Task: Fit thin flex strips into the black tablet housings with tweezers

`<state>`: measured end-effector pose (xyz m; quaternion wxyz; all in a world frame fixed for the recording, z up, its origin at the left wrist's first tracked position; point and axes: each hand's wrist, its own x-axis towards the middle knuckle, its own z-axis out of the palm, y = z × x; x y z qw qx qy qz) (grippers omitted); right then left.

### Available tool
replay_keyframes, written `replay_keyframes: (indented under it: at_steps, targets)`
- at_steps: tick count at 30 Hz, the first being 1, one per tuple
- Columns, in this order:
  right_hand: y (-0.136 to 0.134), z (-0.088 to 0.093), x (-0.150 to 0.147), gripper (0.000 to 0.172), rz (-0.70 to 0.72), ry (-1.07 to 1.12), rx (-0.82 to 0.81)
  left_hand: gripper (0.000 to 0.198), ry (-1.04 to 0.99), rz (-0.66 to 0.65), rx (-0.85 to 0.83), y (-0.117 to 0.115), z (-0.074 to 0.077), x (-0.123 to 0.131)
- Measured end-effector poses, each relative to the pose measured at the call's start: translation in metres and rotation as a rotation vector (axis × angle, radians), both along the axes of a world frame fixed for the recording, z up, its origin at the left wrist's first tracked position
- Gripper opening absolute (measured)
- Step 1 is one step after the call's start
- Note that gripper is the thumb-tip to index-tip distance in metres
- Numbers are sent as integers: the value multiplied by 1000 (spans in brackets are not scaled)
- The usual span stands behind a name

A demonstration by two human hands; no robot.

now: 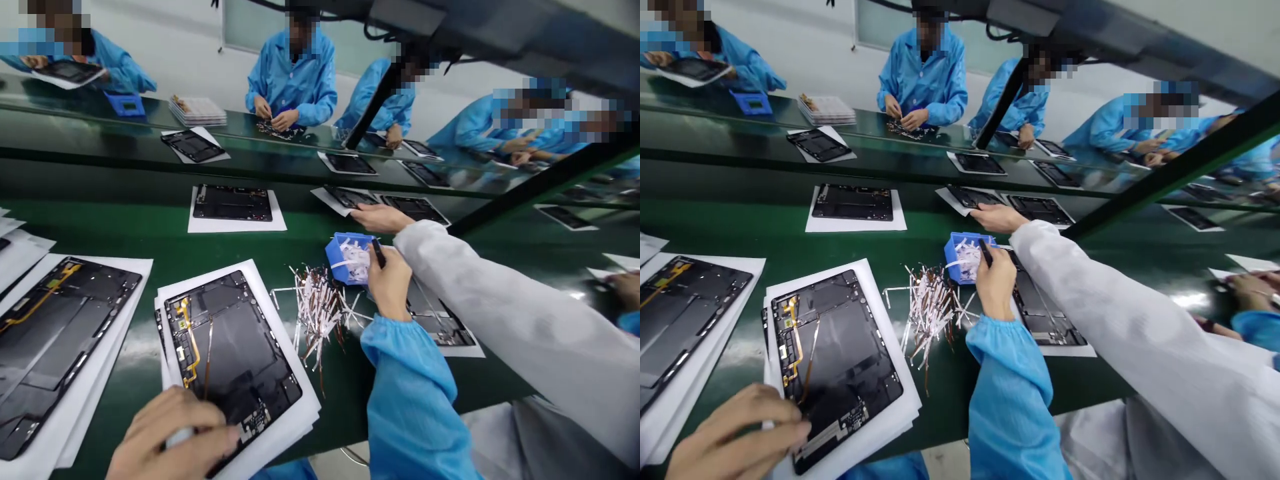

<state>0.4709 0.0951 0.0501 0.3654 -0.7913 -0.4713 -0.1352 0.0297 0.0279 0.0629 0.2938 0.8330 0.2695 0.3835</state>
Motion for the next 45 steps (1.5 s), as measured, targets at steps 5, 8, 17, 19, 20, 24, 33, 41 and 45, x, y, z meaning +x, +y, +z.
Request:
replay_keyframes:
  at_steps: [5,8,17,19,20,24,33,41,45]
  targets:
    - [-45,21,-48,28,77,-31,-3,17,-40,74,18,46,19,23]
    - [-72,11,-110,16,406,0,-22,4,-10,122,-127,69,7,37]
    - [-93,-42,-190,21,686,84,-227,6,196,239,-235,98,-29,52]
    - [-92,-43,-187,21,692,100,-235,5,227,255,-236,98,-31,51]
    - [-92,-43,-186,21,695,107,-236,5,239,261,-234,98,-32,51]
    - [-92,-43,-186,22,702,130,-237,5,279,271,-212,98,-34,50]
    - [-92,-43,-185,21,705,186,-252,5,336,284,-188,98,-33,52]
    - [-92,-44,-185,22,697,202,-260,7,355,287,-188,99,-32,53]
    - [-92,-44,-185,22,694,203,-260,6,358,287,-177,99,-34,53]
